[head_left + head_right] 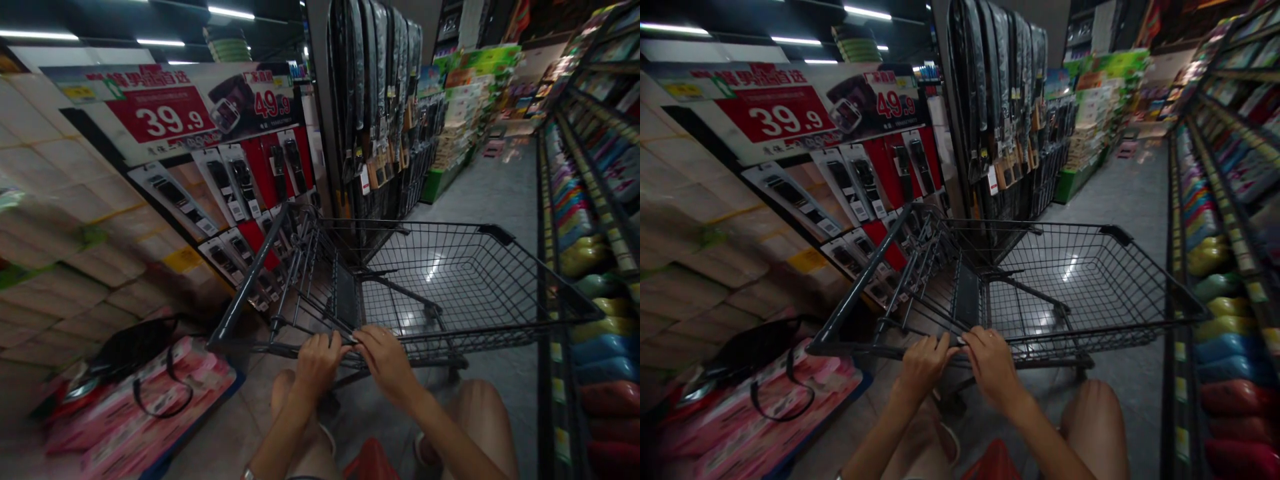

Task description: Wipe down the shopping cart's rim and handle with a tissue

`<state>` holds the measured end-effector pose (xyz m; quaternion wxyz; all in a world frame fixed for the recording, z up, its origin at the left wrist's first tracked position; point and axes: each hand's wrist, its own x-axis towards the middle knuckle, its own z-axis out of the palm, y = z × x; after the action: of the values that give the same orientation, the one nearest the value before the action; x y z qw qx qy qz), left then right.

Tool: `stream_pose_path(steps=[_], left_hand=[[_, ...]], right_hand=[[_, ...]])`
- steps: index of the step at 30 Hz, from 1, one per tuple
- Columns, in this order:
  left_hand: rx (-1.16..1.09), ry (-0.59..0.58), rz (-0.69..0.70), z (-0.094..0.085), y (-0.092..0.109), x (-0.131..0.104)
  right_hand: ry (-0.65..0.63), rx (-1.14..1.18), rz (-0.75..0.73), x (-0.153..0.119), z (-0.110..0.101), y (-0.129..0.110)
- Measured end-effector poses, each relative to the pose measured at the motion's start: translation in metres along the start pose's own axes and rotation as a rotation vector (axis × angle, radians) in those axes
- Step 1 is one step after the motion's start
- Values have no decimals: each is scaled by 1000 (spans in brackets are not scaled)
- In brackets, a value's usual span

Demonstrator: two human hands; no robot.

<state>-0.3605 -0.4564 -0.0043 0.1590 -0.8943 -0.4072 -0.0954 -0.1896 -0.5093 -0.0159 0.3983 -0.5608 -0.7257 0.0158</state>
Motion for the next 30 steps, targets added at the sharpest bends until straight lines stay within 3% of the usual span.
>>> stream_pose_path(steps=[4, 11, 22, 26, 30], left_hand=[[31, 38, 9, 5, -8, 4], [68, 120, 23, 18, -19, 11], [111, 294, 57, 21, -19, 11], [125, 351, 77, 24, -20, 10], [123, 384, 96, 27, -23, 10]], right_hand=[[17, -41, 23, 7, 3, 0], [130, -100, 101, -6, -16, 39], [513, -197, 358, -47, -70, 107], [592, -199, 407, -49, -67, 98], [525, -133, 342, -37, -40, 59]])
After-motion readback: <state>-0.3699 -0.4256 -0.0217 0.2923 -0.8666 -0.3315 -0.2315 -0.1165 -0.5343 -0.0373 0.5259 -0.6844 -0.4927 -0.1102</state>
